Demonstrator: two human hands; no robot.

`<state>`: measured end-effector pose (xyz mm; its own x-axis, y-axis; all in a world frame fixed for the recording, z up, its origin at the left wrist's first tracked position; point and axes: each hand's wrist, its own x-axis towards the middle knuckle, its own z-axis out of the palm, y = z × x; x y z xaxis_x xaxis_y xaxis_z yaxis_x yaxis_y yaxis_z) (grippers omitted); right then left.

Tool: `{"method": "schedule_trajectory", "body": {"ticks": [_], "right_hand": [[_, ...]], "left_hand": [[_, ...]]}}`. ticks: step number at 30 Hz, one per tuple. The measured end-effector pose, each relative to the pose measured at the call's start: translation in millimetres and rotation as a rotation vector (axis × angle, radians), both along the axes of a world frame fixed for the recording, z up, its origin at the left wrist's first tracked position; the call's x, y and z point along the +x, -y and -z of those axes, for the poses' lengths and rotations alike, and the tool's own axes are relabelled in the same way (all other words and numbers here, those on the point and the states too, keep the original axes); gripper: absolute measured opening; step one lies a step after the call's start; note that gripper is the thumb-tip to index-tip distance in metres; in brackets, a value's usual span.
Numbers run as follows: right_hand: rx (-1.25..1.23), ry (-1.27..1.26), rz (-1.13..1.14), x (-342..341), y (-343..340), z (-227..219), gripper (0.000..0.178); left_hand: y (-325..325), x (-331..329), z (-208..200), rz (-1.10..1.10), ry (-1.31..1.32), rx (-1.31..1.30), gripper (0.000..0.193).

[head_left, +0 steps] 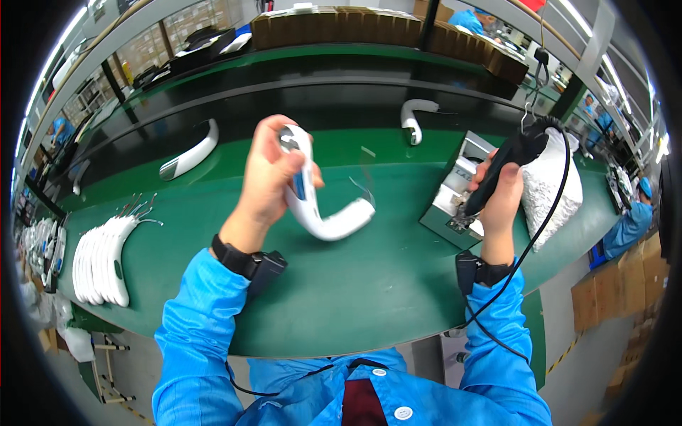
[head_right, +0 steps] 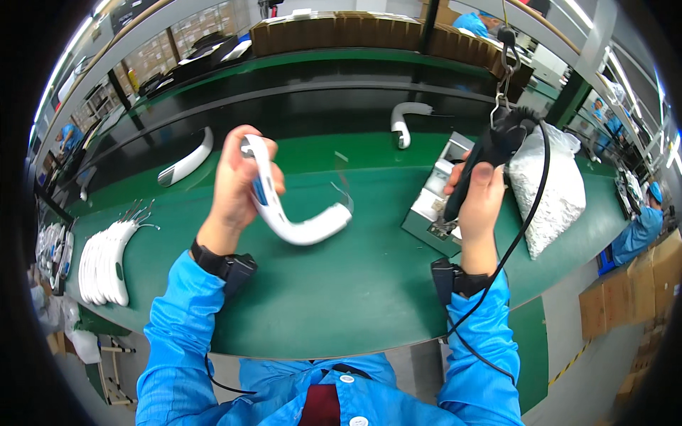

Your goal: Assembling white curved plastic electronic components using a power screwdriver on a factory assembly line.

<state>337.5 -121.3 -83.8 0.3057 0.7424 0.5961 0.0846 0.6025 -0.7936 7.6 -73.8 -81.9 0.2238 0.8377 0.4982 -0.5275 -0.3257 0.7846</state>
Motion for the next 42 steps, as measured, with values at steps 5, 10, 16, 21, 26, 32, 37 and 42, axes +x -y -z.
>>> {"method": "schedule_trajectory", "body": {"ticks": [5,10,16,21,26,32,37,42], "right_hand": [[-0.260,-0.316,-0.254,18,-1,26,0.042],[-0.064,-0.265,-0.304,10,23,31,0.064],[-0.036,-0.267,-0.331,-31,27,32,0.077],[-0.072,-0.296,-0.492,-115,41,25,0.087],[-0.188,-0.252,-0.458,-132,48,37,0.091],[-0.154,-0.247,-0.429,-130,43,40,0.094],[-0.084,-0.160,-0.388,-137,34,47,0.087],[-0.143,-0.187,-0.406,-148,32,52,0.086]], "left_hand": [[0,-13,30,-0.127,-0.172,0.143,0.043],[-2,-13,11,-0.301,-0.392,0.074,0.032],[-5,31,8,-0.413,-0.256,-0.032,0.024],[-3,66,16,-0.190,-0.219,-0.069,0.025],[2,78,20,-0.054,-0.198,-0.027,0.026],[4,85,22,-0.074,-0.196,-0.035,0.031],[4,82,21,-0.068,-0.214,-0.066,0.031],[8,77,16,-0.043,-0.214,-0.098,0.030]]}}
